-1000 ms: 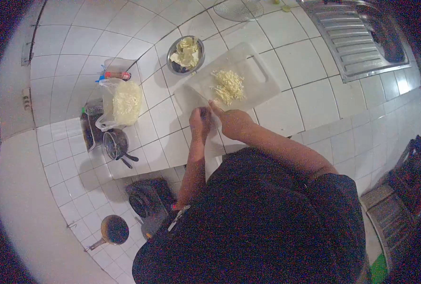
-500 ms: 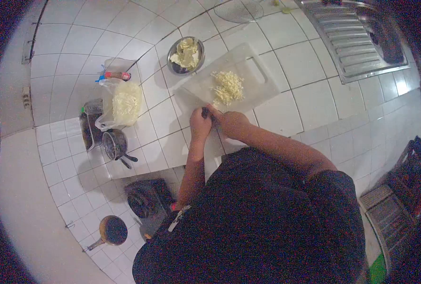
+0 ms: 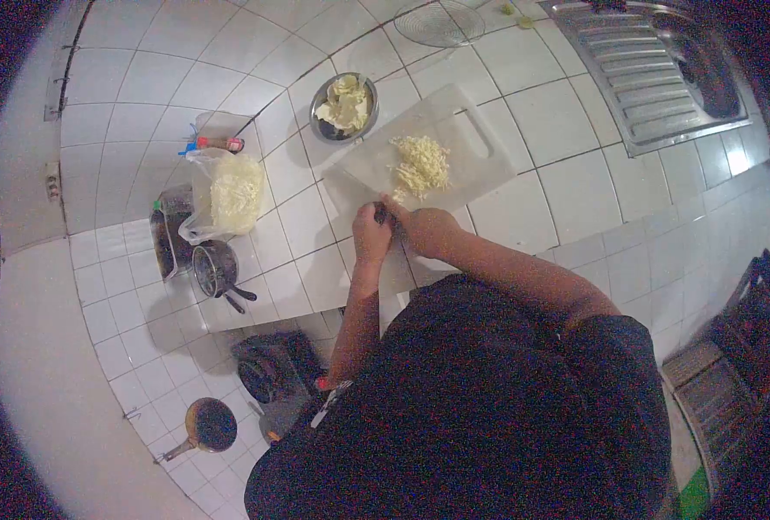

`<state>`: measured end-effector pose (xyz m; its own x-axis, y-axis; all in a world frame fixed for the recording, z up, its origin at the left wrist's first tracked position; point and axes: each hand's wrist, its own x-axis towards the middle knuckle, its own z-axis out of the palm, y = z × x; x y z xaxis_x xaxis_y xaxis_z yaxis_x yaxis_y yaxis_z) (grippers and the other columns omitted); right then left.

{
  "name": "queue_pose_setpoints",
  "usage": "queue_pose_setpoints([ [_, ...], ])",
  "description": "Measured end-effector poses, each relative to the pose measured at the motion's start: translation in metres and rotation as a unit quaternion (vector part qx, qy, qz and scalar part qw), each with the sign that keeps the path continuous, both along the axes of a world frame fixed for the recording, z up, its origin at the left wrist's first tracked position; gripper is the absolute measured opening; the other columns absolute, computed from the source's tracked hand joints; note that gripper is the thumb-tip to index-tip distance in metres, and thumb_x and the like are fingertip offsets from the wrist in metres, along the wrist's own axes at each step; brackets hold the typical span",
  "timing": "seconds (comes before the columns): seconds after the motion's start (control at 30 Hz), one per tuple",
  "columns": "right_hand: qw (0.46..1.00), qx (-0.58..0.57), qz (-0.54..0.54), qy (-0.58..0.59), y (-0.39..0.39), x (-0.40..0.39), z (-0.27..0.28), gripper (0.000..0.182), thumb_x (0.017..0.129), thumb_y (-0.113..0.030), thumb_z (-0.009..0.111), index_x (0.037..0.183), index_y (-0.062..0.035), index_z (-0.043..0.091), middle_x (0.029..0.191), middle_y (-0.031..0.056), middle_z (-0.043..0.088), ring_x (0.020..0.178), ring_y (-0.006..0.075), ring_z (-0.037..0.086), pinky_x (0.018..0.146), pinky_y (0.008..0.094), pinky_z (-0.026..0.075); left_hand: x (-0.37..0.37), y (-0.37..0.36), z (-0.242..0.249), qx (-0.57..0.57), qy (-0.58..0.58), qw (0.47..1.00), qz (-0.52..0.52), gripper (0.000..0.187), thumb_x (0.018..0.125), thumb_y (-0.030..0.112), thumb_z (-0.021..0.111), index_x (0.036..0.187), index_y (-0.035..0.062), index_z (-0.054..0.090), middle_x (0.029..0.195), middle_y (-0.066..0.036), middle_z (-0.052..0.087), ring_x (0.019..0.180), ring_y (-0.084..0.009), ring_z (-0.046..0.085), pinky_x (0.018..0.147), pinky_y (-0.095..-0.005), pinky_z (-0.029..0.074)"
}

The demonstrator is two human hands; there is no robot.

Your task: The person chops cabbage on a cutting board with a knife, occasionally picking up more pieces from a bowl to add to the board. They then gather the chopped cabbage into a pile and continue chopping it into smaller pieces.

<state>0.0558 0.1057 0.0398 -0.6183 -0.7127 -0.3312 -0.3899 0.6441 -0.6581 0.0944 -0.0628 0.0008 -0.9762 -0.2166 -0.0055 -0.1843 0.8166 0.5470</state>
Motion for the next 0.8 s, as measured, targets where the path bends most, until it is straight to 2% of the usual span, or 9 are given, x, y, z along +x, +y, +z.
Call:
queue_pose_setpoints([
  [0.1,0.999,0.036,0.012,0.022,-0.004,0.001,0.005,0.087,0.088,-0.008,0.052,0.159,-0.0207,0.004,0.080,0.0218,0.069,0.073,0.0400,0.069,0.064,0.0514,0.053,0.004,0.002,0.008,0.028,-0.012,0.999,0.009,0.022,0.080,0.012,0.070,0.096,-0.0022,0.064,0.095,-0.021,0.065,0.092,-0.0402,0.063,0.082,-0.0456,0.051],
  [0.2,1.000,-0.005,-0.002,0.003,-0.002,0.002,0.008,0.087,0.088,-0.009,0.053,0.159,-0.0199,0.004,0.081,0.0222,0.069,0.073,0.0396,0.069,0.065,0.0509,0.053,-0.001,0.004,0.008,-0.003,-0.007,1.000,-0.001,0.023,0.079,0.010,0.069,0.098,-0.0022,0.063,0.096,-0.022,0.065,0.093,-0.0405,0.063,0.083,-0.0453,0.051],
  [0.3,0.999,0.042,0.015,0.022,-0.004,0.006,0.013,0.082,0.089,-0.010,0.053,0.158,-0.0176,0.009,0.084,0.0217,0.071,0.075,0.0382,0.070,0.063,0.0494,0.055,0.003,0.001,0.005,0.024,-0.027,0.999,0.021,0.022,0.080,0.010,0.068,0.098,-0.0023,0.063,0.096,-0.022,0.064,0.093,-0.0408,0.064,0.082,-0.0456,0.051],
  [0.4,1.000,0.002,-0.006,0.023,-0.004,0.008,0.002,0.083,0.088,-0.011,0.054,0.158,-0.0176,0.010,0.084,0.0217,0.071,0.076,0.0379,0.071,0.064,0.0498,0.055,0.002,0.000,0.001,-0.012,0.000,1.000,-0.006,0.020,0.082,0.012,0.069,0.095,-0.0016,0.063,0.094,-0.022,0.065,0.090,-0.0412,0.064,0.079,-0.0463,0.051],
  [0.5,0.999,0.034,0.012,0.024,-0.004,0.008,0.012,0.083,0.088,-0.009,0.054,0.158,-0.0180,0.010,0.084,0.0213,0.071,0.076,0.0382,0.071,0.065,0.0501,0.055,0.001,0.005,0.007,0.034,0.032,0.999,0.020,0.013,0.082,0.009,0.066,0.089,-0.0012,0.062,0.087,-0.022,0.064,0.085,-0.0420,0.064,0.074,-0.0478,0.051],
  [0.8,0.999,0.027,0.008,0.015,0.000,0.011,0.024,0.082,0.088,-0.008,0.054,0.157,-0.0103,0.009,0.086,0.0218,0.071,0.078,0.0390,0.071,0.067,0.0503,0.056,-0.001,-0.004,-0.008,0.012,0.045,0.999,0.004,0.012,0.085,0.011,0.062,0.085,-0.0007,0.059,0.084,-0.022,0.061,0.082,-0.0440,0.061,0.072,-0.0498,0.049],
])
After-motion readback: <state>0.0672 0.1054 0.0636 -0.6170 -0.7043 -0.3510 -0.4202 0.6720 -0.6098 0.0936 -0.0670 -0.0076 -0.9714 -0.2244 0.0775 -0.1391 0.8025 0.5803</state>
